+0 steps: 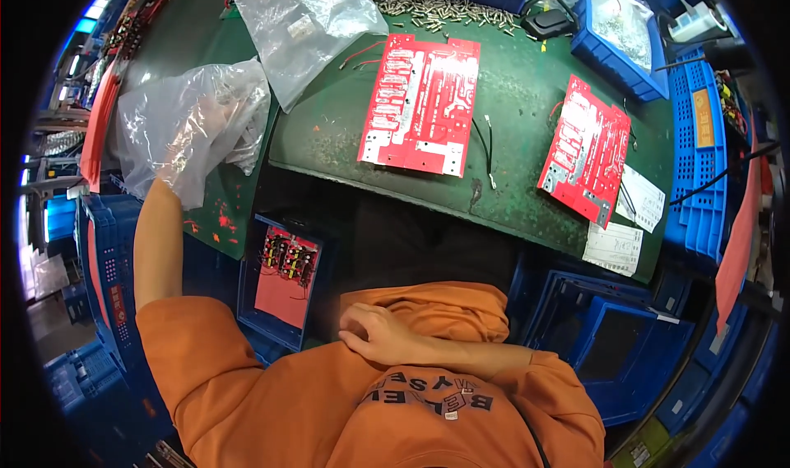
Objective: Assembling components onto red printed circuit boards using an electric screwdriver at a factory workstation.
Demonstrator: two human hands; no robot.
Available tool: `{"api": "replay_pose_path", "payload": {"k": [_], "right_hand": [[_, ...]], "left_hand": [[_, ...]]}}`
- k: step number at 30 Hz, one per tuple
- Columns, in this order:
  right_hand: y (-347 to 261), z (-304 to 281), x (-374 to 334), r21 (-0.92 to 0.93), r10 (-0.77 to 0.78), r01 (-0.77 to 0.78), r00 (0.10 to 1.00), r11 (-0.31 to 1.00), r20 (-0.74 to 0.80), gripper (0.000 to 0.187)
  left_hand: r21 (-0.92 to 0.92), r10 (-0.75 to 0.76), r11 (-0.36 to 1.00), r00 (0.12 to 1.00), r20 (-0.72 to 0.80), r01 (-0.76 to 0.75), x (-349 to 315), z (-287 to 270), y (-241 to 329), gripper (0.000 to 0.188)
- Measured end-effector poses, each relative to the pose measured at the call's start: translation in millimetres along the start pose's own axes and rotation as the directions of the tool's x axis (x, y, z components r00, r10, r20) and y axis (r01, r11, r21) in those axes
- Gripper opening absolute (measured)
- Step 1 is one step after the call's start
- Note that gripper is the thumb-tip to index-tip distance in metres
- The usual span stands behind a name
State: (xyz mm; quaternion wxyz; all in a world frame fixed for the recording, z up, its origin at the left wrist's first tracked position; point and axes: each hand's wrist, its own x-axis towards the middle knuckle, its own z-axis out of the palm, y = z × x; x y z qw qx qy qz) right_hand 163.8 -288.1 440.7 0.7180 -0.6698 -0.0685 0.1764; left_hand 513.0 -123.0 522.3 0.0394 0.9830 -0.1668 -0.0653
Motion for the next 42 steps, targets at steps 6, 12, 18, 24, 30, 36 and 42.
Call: {"api": "replay_pose_path", "payload": {"k": [6,12,18,24,30,36,42], "right_hand": [[4,2,6,0.049,0.047,-0.046,0.999,0.998,-0.012,0.011],[-50,-33,43,0.039,-0.125,0.123,0.991,0.992,0.056,0.013],[-136,-168,245,-0.718,-0.585,0.14,0.693,0.682,-0.422,0.067],[-130,-175,323,-0.788,-0.345,-0.337,0.76,0.515,-0.55,0.084],[-141,-189,322,-0.918,-0.709,0.088,0.666,0.387,-0.235,0.041],[-180,-208,270,-0.825,-0.833,0.32,0.474,0.465,-0.286,0.028],[-173,-280,134,-0.742,-0.742,0.116,0.251,0.66,-0.621,0.03]], "left_hand": [[-0.355,-0.104,0.932,0.992,-0.066,0.074,18,37,-67,0.03],[0.239,0.195,0.956,0.976,-0.099,-0.167,4,11,-34,0.055],[0.192,0.068,0.98,0.99,-0.121,-0.044,-15,-12,-3,0.056],[0.334,0.376,0.881,0.924,-0.066,-0.334,-17,-9,-14,0.042],[-0.496,0.049,0.86,0.988,-0.149,-0.118,16,67,-83,0.054],[-0.467,-0.122,0.882,0.927,-0.356,-0.063,-18,7,-17,0.048],[0.025,0.144,0.989,0.914,-0.378,-0.146,-11,20,-47,0.043]]}}
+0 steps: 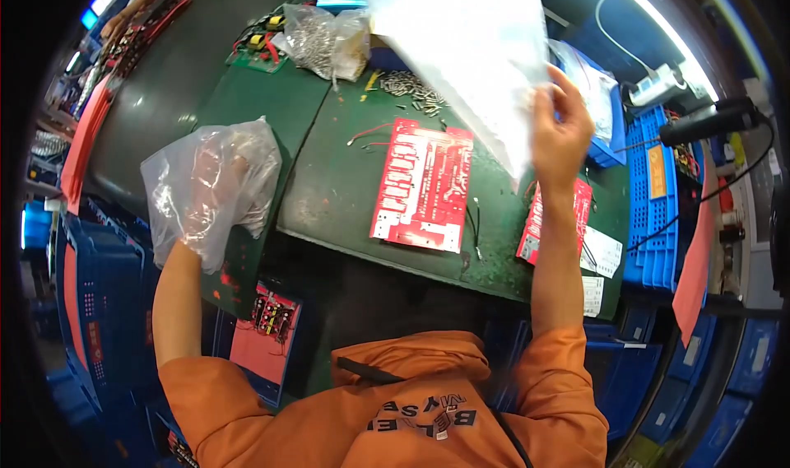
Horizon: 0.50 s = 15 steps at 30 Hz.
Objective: Assembling components onto red printed circuit boards using an electric screwdriver at a factory workstation.
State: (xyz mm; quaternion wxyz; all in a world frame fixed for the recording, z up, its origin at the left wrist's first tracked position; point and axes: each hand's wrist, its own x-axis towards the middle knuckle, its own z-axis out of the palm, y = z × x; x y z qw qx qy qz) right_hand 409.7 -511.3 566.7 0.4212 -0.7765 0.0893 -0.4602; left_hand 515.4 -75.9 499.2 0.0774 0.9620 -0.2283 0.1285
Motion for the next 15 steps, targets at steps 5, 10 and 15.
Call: {"api": "replay_pose_path", "payload": {"k": [5,10,15], "right_hand": [[64,-59,35,-0.36,-0.067,-0.013,0.976,0.933,-0.209,0.031],[115,-64,67,-0.695,-0.1,-0.187,0.931,0.694,-0.351,0.037],[123,-67,90,-0.829,0.349,-0.4,0.898,0.392,-0.268,0.037]], "left_hand": [[0.099,-0.062,0.993,0.998,0.014,0.06,12,-16,28,0.05],[-0.077,-0.27,0.961,0.962,-0.033,0.267,15,-8,26,0.052],[-0.459,-0.262,0.858,0.965,-0.004,0.231,13,14,-32,0.051]]}}
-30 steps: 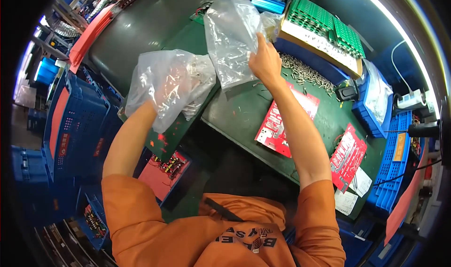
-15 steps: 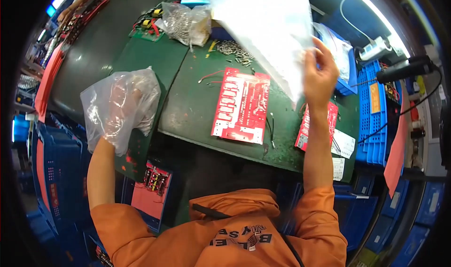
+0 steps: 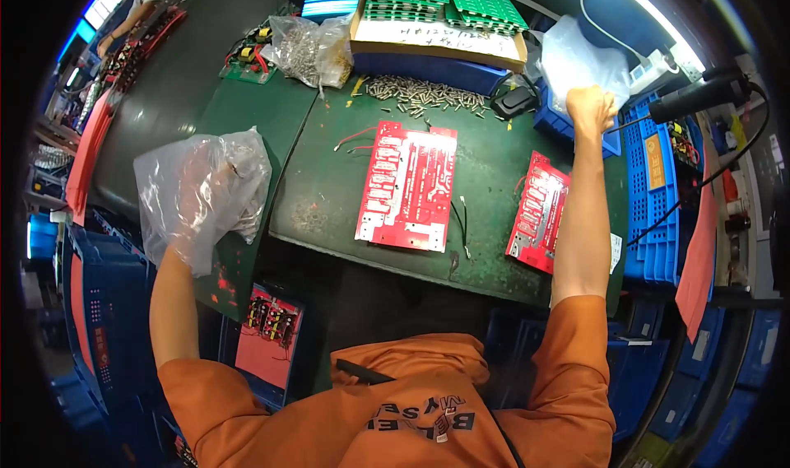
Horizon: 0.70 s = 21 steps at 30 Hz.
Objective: Assembling components onto red printed circuit boards using an electric screwdriver at a factory workstation.
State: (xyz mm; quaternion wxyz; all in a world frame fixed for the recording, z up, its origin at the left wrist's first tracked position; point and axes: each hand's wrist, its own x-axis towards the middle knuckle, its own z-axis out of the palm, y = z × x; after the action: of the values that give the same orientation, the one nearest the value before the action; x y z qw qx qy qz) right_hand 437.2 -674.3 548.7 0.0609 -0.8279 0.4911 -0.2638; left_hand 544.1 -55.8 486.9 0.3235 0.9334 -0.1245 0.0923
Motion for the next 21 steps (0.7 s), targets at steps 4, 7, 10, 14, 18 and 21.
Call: {"api": "replay_pose_path", "payload": {"k": [4,7,10,14,18,21], "right_hand": [[-8,8,-19,-0.12,-0.337,0.315,0.863,0.942,-0.376,0.046],[-14,-2,-40,-0.083,-0.424,0.418,0.863,0.905,-0.276,0.057],[-19,-10,-68,-0.052,-0.558,0.571,0.773,0.819,-0.301,0.054],[-34,-28,-115,0.162,-0.627,0.669,0.739,0.725,-0.246,0.049],[-39,-38,-147,0.261,-0.693,0.718,0.694,0.645,-0.196,0.047],[-35,-36,-159,0.312,-0.707,0.724,0.681,0.615,-0.189,0.047]], "left_hand": [[0.407,0.18,0.898,0.984,0.008,-0.167,14,-15,32,0.036],[0.159,0.214,0.961,0.972,0.094,-0.227,44,-15,-96,0.033],[0.19,0.487,0.813,0.821,0.297,-0.551,55,-44,-90,0.034],[0.125,0.275,0.895,0.75,0.602,-0.429,43,-100,-4,0.039],[0.366,-0.262,0.93,0.757,0.598,0.032,23,-121,85,0.041],[0.145,-0.297,0.955,0.842,0.451,0.259,-1,-126,95,0.037]]}}
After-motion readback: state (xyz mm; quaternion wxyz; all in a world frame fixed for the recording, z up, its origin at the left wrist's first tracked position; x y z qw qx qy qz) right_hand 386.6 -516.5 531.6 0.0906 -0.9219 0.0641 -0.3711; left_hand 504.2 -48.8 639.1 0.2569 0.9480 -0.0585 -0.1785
